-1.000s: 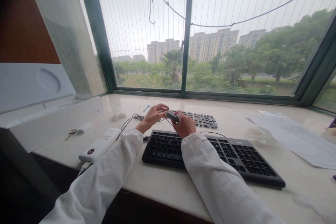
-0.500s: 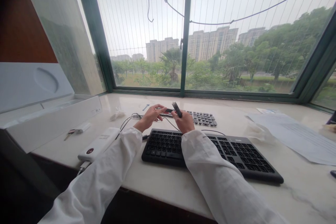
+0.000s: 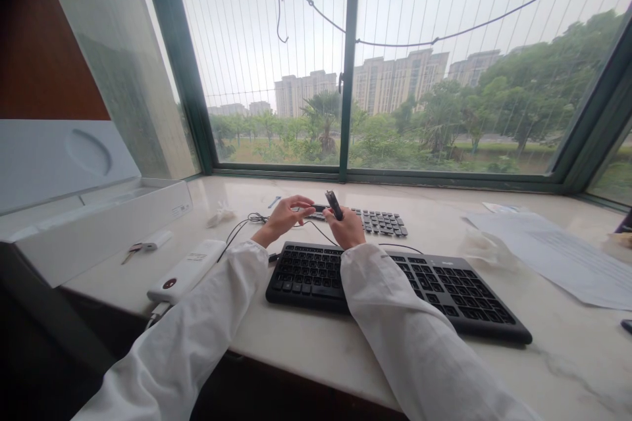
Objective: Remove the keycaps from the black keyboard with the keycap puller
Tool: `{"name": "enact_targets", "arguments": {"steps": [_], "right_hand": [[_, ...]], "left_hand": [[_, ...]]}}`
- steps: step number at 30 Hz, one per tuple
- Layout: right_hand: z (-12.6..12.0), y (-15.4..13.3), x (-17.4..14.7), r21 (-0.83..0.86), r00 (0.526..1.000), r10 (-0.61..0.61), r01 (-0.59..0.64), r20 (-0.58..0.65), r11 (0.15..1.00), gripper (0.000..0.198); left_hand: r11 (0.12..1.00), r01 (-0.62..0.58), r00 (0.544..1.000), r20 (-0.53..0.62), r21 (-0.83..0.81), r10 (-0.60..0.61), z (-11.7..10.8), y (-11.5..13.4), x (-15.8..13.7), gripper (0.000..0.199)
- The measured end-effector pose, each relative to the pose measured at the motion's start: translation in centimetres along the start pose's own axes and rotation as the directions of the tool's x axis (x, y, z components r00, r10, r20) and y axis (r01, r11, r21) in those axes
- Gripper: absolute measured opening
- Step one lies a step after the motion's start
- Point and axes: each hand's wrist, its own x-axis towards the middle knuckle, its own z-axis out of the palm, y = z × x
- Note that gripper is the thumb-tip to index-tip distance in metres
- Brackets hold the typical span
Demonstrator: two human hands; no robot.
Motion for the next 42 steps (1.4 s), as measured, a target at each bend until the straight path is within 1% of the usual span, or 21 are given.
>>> {"name": "enact_targets", "arguments": {"steps": [3, 6, 9, 11, 15, 19, 23, 28, 33, 36, 38, 40, 42], "right_hand": [[0.3, 0.0, -0.1, 0.019, 0.998, -0.031, 0.03, 0.062, 0.999, 0.036], [0.9, 0.3, -0.2, 0.033, 0.988, -0.069, 0.065, 0.137, 0.997, 0.036], [1.4, 0.4, -0.3, 0.04, 0.982, -0.113, 0.108, 0.154, 0.993, 0.036], [1.6, 0.4, -0.4, 0.04, 0.982, -0.117, 0.113, 0.147, 0.993, 0.035], [1.6, 0.4, -0.3, 0.02, 0.989, -0.088, 0.086, 0.121, 0.996, 0.033], [1.7, 0.8, -0.1, 0.01, 0.986, -0.101, 0.1, 0.133, 0.995, 0.033], [1.5, 0.9, 0.0, 0.005, 0.986, -0.096, 0.097, 0.135, 0.995, 0.03], [0.8, 0.5, 0.0, -0.057, 0.996, -0.014, 0.019, 0.093, 0.998, 0.037], [0.4, 0.7, 0.2, -0.087, 0.999, 0.016, -0.013, 0.043, 0.996, 0.032], [0.5, 0.8, 0.2, -0.09, 0.999, 0.008, -0.004, 0.044, 0.996, 0.03], [0.6, 0.8, 0.2, -0.092, 0.999, 0.016, -0.012, 0.035, 0.996, 0.029], [0.6, 0.8, 0.2, -0.106, 0.999, 0.037, -0.035, 0.016, 0.994, 0.028], [0.6, 0.8, 0.3, -0.125, 0.999, 0.052, -0.051, 0.005, 0.991, 0.027]], "left_hand": [[0.998, 0.029, 0.999, -0.018, -0.057, -0.03, -0.1, 0.0, 0.0, 0.044], [0.992, 0.035, 0.999, -0.009, -0.119, -0.036, -0.1, -0.1, 0.1, 0.046], [0.987, 0.031, 0.999, 0.025, -0.158, -0.028, 0.2, -0.3, 0.2, 0.048], [0.988, 0.032, 0.998, 0.05, -0.151, -0.024, 0.4, -0.4, 0.3, 0.048], [0.995, 0.004, 0.996, 0.09, -0.103, 0.006, 0.6, -0.2, 0.0, 0.045], [0.997, -0.017, 0.991, 0.129, -0.069, 0.025, 0.6, 0.2, -0.2, 0.043], [0.995, -0.032, 0.994, 0.104, -0.094, 0.042, 0.6, -0.2, 0.0, 0.041], [0.996, -0.021, 0.998, 0.062, -0.088, 0.026, 0.4, -0.9, 0.2, 0.038], [0.999, -0.039, 0.995, 0.096, -0.028, 0.042, 0.3, -0.8, 0.1, 0.035], [0.996, -0.068, 0.992, 0.112, 0.05, 0.062, 0.3, -0.8, 0.0, 0.035], [0.973, -0.135, 0.989, 0.078, 0.187, 0.122, 0.3, -0.7, -0.3, 0.034], [0.894, -0.214, 0.975, 0.027, 0.393, 0.221, 0.4, -0.6, -0.6, 0.03], [0.782, -0.259, 0.953, 0.016, 0.568, 0.304, 0.4, -0.4, -1.0, 0.026]]}}
